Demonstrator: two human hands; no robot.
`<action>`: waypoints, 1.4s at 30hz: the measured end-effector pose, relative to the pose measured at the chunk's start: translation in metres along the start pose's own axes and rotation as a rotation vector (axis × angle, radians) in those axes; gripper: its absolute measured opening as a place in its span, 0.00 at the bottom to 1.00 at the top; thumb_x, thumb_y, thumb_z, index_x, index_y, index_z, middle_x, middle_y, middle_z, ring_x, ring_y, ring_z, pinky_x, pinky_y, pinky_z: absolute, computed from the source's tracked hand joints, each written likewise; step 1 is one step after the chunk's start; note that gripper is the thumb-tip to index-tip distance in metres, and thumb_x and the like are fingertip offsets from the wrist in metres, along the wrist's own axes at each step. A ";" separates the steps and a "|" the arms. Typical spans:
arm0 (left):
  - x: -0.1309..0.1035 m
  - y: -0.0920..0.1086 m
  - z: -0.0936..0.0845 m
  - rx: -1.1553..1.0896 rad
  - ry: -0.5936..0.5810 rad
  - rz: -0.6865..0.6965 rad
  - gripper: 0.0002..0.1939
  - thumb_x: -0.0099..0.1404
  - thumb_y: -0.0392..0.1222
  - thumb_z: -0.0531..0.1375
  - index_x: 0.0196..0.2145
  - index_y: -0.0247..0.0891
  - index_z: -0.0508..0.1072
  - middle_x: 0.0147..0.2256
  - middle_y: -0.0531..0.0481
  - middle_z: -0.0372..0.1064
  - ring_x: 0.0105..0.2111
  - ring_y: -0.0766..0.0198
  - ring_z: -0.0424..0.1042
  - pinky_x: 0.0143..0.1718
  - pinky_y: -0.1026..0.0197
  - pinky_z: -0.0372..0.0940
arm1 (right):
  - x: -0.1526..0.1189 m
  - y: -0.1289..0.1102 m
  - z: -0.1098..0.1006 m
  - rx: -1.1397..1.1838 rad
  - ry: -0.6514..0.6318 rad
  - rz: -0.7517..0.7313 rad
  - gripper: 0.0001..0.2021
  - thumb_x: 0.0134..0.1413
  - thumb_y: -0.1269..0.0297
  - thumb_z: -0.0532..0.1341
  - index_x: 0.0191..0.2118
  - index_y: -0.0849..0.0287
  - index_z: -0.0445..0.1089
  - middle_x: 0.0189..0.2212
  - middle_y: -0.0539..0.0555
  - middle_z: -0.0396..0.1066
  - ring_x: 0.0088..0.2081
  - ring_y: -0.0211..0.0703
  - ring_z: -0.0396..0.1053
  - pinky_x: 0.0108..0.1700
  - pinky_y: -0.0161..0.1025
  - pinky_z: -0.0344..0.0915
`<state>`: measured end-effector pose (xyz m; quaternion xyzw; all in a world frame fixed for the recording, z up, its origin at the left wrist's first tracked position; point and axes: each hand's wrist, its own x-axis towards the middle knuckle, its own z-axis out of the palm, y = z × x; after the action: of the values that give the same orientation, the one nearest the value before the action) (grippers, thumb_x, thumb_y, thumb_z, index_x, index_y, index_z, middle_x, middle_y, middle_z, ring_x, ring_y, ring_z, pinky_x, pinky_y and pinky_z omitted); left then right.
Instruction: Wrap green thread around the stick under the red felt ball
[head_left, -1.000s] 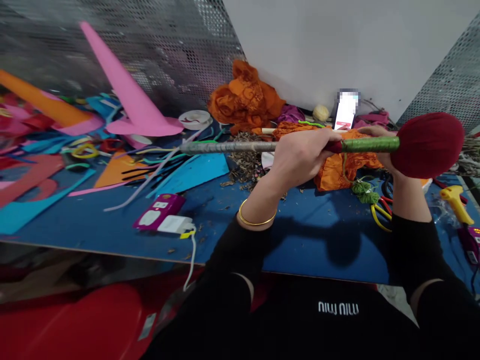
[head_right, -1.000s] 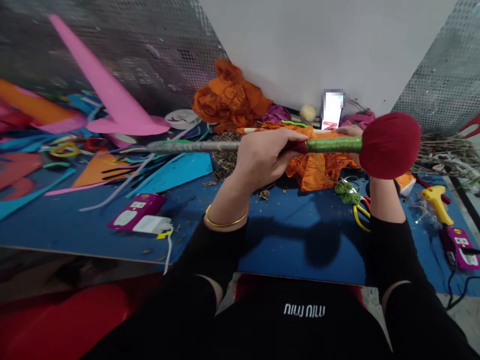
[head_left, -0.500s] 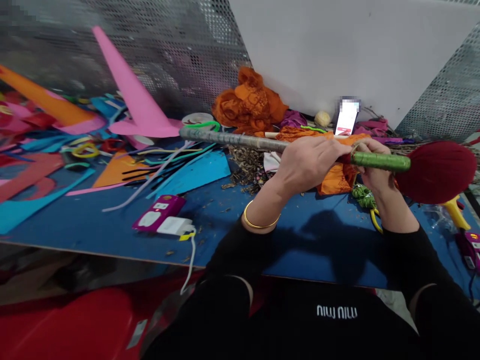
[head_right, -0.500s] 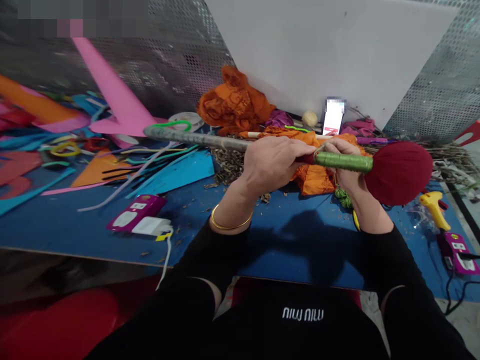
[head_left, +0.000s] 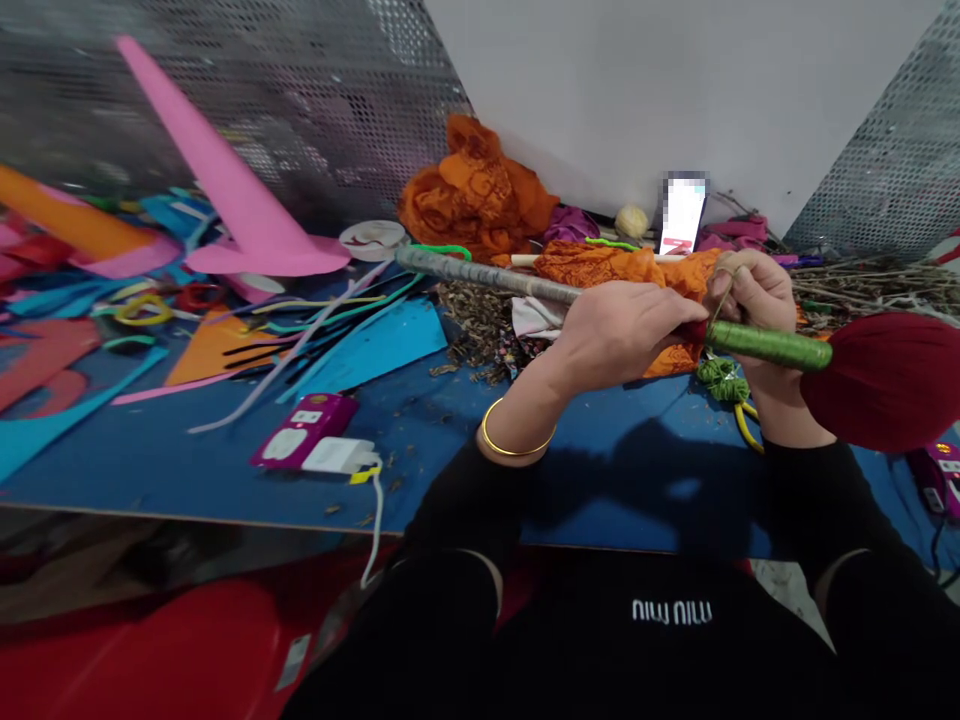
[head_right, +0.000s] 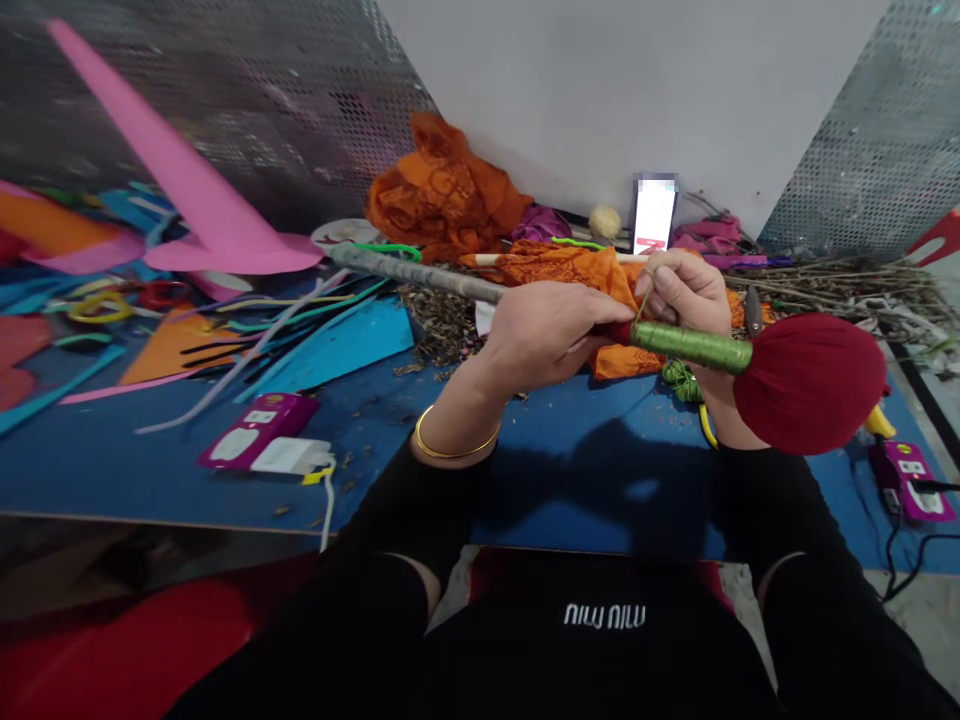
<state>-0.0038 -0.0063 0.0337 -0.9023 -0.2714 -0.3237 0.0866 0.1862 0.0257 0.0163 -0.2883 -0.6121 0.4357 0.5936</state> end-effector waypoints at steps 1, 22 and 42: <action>0.000 0.000 -0.001 0.012 0.011 0.011 0.13 0.73 0.42 0.50 0.44 0.40 0.73 0.38 0.50 0.79 0.38 0.63 0.77 0.38 0.59 0.66 | 0.000 0.000 0.000 0.012 -0.010 -0.007 0.18 0.50 0.41 0.64 0.26 0.51 0.69 0.19 0.46 0.55 0.18 0.33 0.47 0.20 0.34 0.50; -0.003 -0.002 -0.008 0.120 0.042 -0.010 0.17 0.74 0.43 0.45 0.49 0.45 0.72 0.39 0.50 0.77 0.37 0.63 0.74 0.37 0.59 0.65 | 0.002 0.017 0.002 0.045 -0.030 -0.031 0.18 0.53 0.40 0.61 0.29 0.49 0.64 0.21 0.49 0.56 0.25 0.42 0.60 0.27 0.40 0.60; -0.003 -0.002 -0.011 0.117 0.026 -0.074 0.17 0.73 0.41 0.47 0.52 0.50 0.72 0.40 0.51 0.77 0.37 0.63 0.74 0.38 0.58 0.67 | 0.003 0.036 0.018 0.094 -0.002 -0.012 0.14 0.51 0.49 0.66 0.26 0.53 0.69 0.22 0.46 0.63 0.24 0.34 0.60 0.27 0.36 0.62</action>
<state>-0.0130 -0.0093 0.0398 -0.8808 -0.3220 -0.3217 0.1305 0.1627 0.0411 -0.0124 -0.2557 -0.5934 0.4607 0.6085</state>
